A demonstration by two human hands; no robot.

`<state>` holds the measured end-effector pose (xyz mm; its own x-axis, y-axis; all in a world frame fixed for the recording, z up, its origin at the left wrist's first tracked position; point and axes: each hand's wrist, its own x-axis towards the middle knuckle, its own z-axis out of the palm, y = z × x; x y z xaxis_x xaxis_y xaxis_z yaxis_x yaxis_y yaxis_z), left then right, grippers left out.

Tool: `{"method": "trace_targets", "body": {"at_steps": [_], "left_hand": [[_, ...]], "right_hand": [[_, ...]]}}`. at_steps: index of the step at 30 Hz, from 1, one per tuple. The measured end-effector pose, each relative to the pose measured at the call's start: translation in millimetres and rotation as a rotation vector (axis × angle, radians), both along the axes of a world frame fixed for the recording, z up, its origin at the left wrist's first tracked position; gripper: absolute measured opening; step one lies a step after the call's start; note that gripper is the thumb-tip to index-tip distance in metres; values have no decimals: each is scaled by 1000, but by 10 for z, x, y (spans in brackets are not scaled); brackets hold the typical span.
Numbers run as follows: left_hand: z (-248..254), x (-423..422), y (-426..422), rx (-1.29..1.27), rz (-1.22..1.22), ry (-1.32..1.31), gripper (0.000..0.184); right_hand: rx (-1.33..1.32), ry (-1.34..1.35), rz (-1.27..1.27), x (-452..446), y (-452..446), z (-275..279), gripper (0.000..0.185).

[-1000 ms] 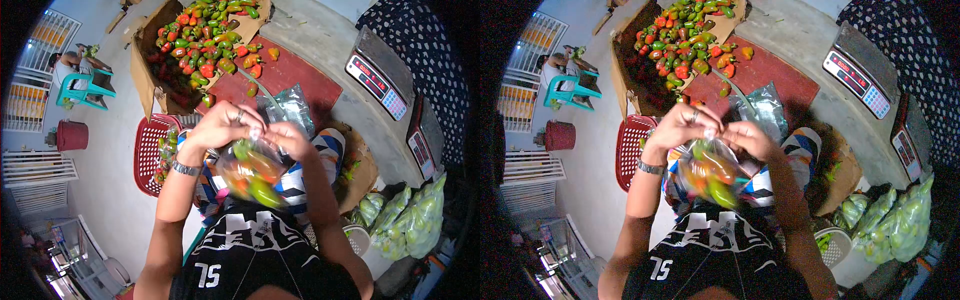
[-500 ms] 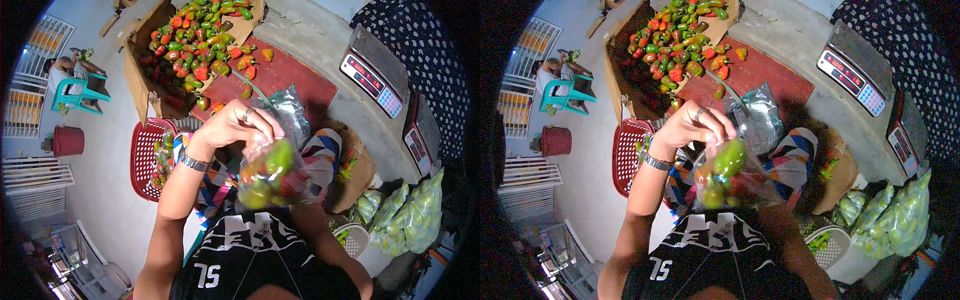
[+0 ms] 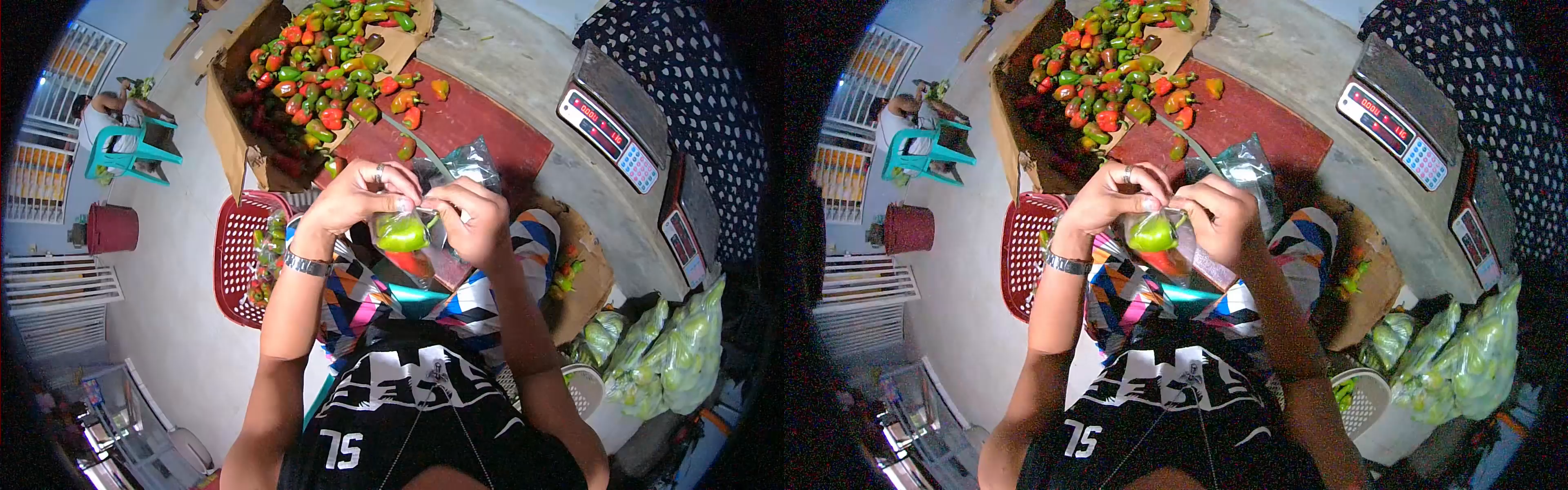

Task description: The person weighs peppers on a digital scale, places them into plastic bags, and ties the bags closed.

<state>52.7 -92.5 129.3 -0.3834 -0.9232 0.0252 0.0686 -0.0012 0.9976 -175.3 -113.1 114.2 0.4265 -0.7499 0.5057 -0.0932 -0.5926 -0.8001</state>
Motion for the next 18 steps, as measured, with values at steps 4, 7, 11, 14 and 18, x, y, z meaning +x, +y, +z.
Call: {"method": "trace_targets", "body": {"at_steps": [4,7,11,14,18], "left_hand": [[-13,-13,77,220,91,-77,8],[-167,-51,162,304,145,73,12],[-307,-96,231,425,113,149,17],[-398,-72,276,373,87,103,15],[-411,-173,348,168,159,-159,13]], "right_hand": [[-239,114,26,-20,-88,-32,20],[-367,153,128,-39,-160,-14,29],[-425,156,263,-62,-213,-114,32],[-350,148,283,-87,-246,-125,31],[-242,142,109,-145,-252,103,30]]}}
